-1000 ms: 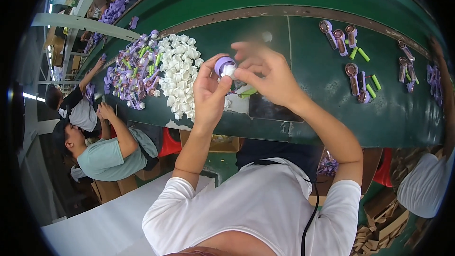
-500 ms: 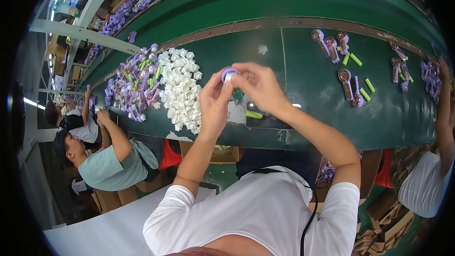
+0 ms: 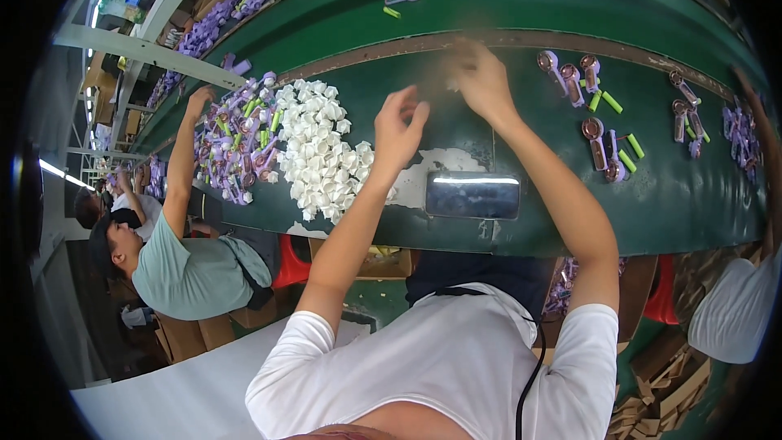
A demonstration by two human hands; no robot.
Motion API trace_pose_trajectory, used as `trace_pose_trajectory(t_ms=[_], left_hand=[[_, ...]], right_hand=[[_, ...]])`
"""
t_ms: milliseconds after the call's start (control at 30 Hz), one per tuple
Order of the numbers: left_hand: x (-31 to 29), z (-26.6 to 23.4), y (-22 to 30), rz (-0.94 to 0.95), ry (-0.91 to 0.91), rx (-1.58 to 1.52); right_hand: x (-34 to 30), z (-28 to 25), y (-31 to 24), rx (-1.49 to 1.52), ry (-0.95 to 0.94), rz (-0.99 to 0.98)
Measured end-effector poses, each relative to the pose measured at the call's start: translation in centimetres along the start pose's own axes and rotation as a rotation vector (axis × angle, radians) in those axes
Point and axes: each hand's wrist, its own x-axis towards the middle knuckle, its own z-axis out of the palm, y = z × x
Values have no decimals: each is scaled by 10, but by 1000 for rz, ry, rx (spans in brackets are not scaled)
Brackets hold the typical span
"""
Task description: The person assembles small plastic toy components, including toy gun components and white plastic caps, by hand on an industrial assembly line.
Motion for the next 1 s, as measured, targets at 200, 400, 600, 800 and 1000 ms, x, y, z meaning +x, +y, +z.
trace_pose_trajectory(t_ms=[200,400,600,800,1000], left_hand=[[49,55,-12,263,-148,694],[50,73,-12,237,-295,445],[42,70,15,-311,-609,-276],[74,86,28,-212,-741,0],[122,172,-9,-60,-291,279]], right_hand=[[-35,-33,4,-414,24,-196],[-71,-62,13,-618,-50,-269],[-82,-68,17,-545,-48,-508],[-87,-90,13,-597,-92,-442],[-87,-91,24,-680,-171,-168]])
